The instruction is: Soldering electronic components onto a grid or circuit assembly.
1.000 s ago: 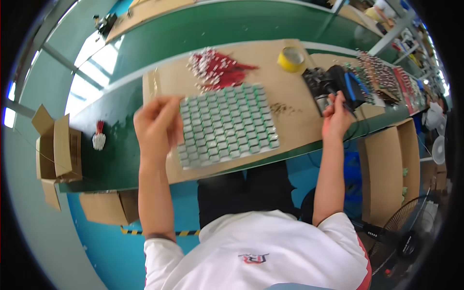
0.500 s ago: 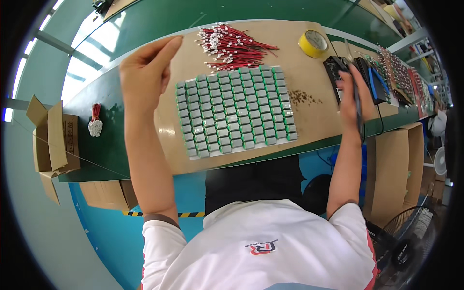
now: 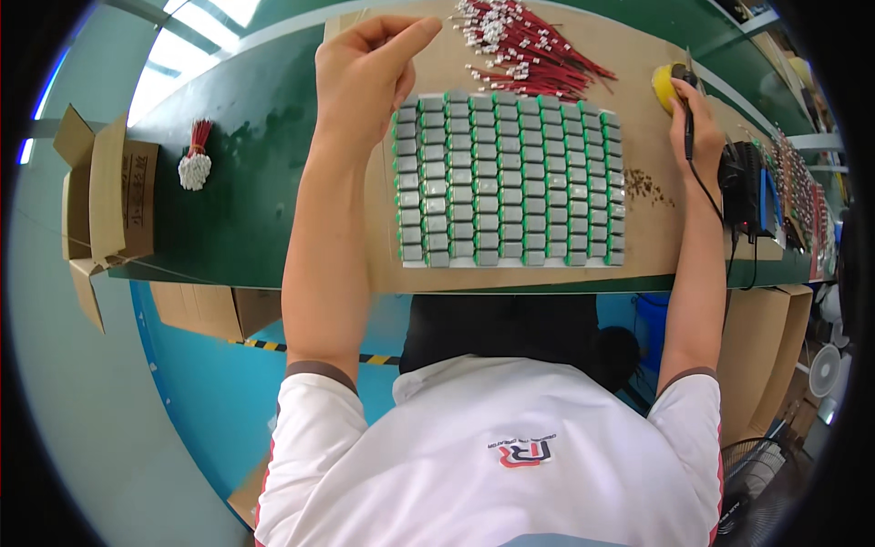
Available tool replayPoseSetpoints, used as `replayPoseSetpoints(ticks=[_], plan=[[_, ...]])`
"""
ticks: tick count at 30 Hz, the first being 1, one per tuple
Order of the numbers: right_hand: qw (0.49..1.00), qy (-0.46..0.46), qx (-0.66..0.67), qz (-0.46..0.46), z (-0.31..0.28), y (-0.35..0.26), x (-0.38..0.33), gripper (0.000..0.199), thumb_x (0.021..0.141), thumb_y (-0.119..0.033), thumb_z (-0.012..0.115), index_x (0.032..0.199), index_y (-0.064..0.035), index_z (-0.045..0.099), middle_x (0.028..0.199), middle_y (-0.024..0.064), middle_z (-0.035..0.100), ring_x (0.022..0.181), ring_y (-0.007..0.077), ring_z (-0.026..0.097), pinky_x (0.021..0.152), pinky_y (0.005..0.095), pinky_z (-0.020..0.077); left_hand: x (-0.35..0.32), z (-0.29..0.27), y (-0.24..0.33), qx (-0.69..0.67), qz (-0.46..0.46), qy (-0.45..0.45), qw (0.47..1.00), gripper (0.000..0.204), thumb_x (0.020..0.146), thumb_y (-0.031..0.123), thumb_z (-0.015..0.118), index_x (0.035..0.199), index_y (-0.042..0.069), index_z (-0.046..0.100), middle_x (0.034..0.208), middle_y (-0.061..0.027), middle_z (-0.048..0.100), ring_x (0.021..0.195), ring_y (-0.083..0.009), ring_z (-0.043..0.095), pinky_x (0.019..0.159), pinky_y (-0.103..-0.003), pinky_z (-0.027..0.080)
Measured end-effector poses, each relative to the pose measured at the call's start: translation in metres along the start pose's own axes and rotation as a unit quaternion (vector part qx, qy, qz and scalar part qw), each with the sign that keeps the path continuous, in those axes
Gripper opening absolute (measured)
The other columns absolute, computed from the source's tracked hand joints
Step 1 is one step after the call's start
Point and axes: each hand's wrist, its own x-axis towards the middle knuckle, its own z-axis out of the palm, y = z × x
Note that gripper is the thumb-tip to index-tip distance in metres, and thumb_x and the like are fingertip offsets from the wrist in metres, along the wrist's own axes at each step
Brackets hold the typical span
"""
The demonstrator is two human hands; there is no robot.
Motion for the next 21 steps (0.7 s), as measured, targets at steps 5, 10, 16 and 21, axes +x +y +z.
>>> replayPoseSetpoints(ticks=[5, 10, 16, 21], plan=[[0.999, -0.029, 0.008, 0.016, -0.015, -0.035, -0.012, 0.028, 0.094, 0.0, 0.071, 0.121, -0.0073, 0.073, 0.11, 0.0135, 0.076, 0.102, 0.0278, 0.075, 0.088, 0.0343, 0.0582, 0.005, 0.011, -0.01, 0.004, -0.046, 0.004, 0.999, 0.023, 0.094, 0.022, 0.081, 0.089, 0.001, 0.073, 0.055, 0.009, 0.049, 0.042, 0.0013, 0.033, 0.039, -0.021, 0.019], [0.998, -0.038, 0.037, -0.017, -0.037, -0.064, -0.023, 0.026, 0.094, 0.001, 0.072, 0.119, -0.0048, 0.074, 0.109, 0.0122, 0.077, 0.099, 0.0246, 0.075, 0.088, 0.0322, 0.0581, -0.002, 0.018, -0.004, 0.089, -0.054, -0.028, 0.994, 0.022, 0.094, 0.021, 0.079, 0.095, 0.0, 0.076, 0.061, 0.0043, 0.055, 0.05, -0.0034, 0.046, 0.045, -0.023, 0.032], [0.983, 0.082, 0.156, 0.05, -0.041, -0.087, -0.023, 0.034, 0.105, -0.013, 0.066, 0.136, 0.0019, 0.065, 0.107, 0.0128, 0.078, 0.095, 0.0223, 0.076, 0.082, 0.0328, 0.0614, -0.015, 0.03, -0.005, 0.154, -0.012, -0.006, 0.988, 0.018, 0.09, 0.019, 0.082, 0.093, 0.001, 0.079, 0.062, 0.01, 0.049, 0.057, 0.0, 0.041, 0.051, -0.022, 0.03], [0.785, 0.129, 0.529, 0.295, -0.028, -0.094, -0.052, 0.044, 0.109, -0.032, 0.06, 0.136, 0.0024, 0.064, 0.096, 0.0101, 0.077, 0.066, 0.0153, 0.066, 0.054, 0.0285, 0.0555, -0.024, 0.045, -0.021, 0.164, 0.008, -0.033, 0.986, 0.012, 0.091, 0.012, 0.081, 0.092, 0.0, 0.078, 0.063, 0.011, 0.043, 0.059, -0.0002, 0.036, 0.053, -0.022, 0.028]])
